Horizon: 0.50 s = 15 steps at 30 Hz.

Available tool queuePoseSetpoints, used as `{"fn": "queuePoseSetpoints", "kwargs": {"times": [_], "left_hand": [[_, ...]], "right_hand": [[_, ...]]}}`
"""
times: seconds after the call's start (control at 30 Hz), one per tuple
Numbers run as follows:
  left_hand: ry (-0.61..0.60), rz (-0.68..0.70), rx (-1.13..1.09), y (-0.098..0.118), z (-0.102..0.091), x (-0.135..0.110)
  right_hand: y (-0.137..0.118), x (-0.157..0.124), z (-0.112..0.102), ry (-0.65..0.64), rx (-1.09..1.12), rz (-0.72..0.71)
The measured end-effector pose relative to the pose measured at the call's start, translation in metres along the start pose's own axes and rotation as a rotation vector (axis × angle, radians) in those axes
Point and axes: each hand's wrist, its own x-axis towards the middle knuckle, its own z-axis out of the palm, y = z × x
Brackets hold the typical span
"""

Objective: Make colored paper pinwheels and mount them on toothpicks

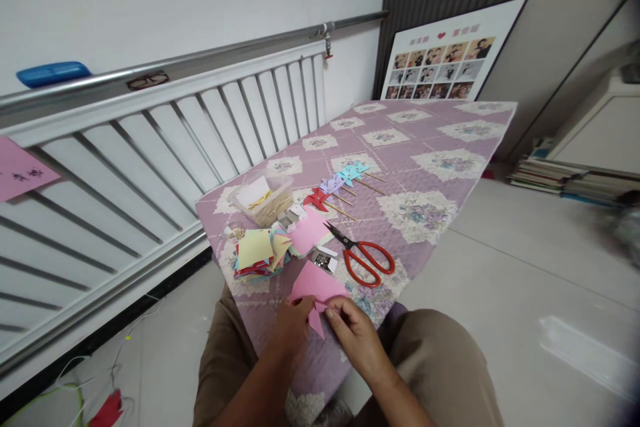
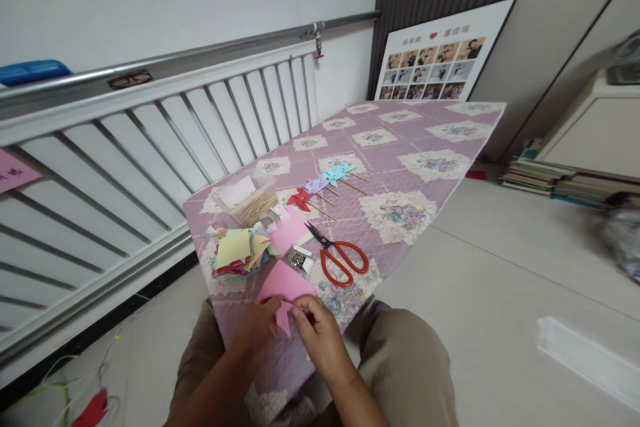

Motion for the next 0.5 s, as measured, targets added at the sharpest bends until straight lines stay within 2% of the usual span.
{"fn": "queuePoseSetpoints", "kwargs": {"times": [0.23, 0.5], "left_hand": [[0.022, 0.023, -0.167, -0.017, 0.017, -0.006], [0.002, 0.018, -0.248, -0.022, 0.019, -0.006]], "right_hand": [[-0.001, 0.002, 0.003, 0.109, -0.011, 0.005], [0.003, 0.003, 0.005, 0.177, -0.033, 0.000]]}}
